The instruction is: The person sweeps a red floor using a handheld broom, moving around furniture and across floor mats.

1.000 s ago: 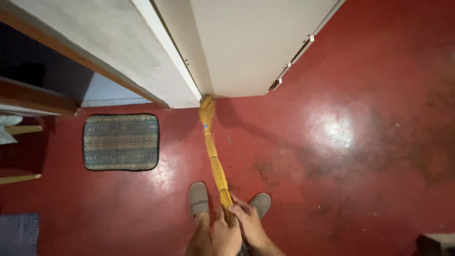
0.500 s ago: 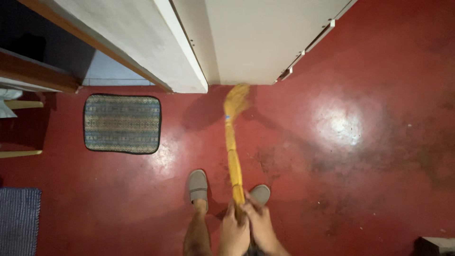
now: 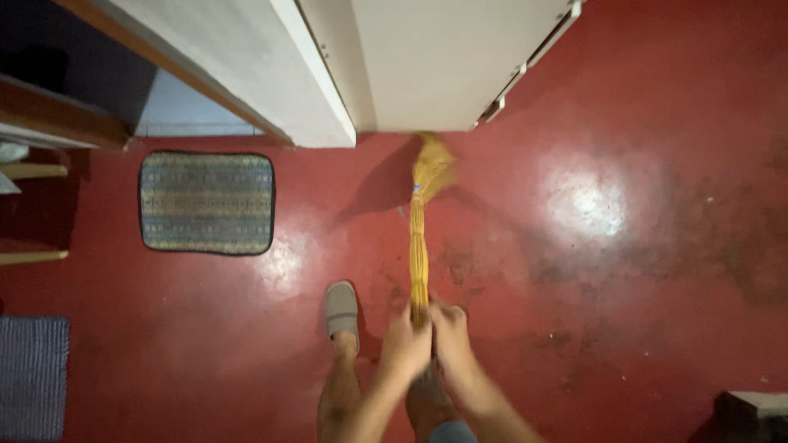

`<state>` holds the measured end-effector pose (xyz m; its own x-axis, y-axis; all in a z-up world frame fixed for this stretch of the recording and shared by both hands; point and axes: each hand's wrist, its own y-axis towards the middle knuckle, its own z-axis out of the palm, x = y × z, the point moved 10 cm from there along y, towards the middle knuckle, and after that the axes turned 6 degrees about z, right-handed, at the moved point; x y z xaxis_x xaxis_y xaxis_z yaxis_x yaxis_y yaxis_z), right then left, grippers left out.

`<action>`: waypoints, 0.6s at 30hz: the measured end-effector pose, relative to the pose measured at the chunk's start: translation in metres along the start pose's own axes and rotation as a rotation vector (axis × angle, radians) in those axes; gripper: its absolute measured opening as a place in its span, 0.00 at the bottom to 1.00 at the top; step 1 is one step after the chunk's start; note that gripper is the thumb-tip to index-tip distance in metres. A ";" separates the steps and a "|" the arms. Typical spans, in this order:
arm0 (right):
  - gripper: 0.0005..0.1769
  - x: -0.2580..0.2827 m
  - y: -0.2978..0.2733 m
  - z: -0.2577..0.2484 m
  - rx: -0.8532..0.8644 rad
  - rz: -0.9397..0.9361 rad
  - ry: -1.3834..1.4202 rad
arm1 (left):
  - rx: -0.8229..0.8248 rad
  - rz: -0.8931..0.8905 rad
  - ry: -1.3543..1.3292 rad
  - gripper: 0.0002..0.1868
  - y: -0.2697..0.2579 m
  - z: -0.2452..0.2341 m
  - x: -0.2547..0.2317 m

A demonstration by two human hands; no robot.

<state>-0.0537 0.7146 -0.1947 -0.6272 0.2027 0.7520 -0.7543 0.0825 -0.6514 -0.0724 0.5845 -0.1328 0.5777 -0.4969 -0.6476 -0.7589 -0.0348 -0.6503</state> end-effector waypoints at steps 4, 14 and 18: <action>0.32 0.010 -0.063 0.021 0.061 0.159 0.138 | -0.083 0.054 -0.043 0.29 -0.064 -0.023 -0.015; 0.18 -0.056 0.070 0.010 -0.019 0.272 0.025 | -0.074 -0.054 0.111 0.24 0.056 0.000 0.034; 0.22 -0.016 0.027 0.006 -0.023 0.161 0.191 | 0.036 0.000 -0.047 0.23 0.023 0.007 0.007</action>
<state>-0.0657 0.7076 -0.2237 -0.6888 0.3960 0.6072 -0.6418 0.0563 -0.7648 -0.0839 0.5861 -0.1547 0.5917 -0.4554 -0.6652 -0.7484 -0.0035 -0.6633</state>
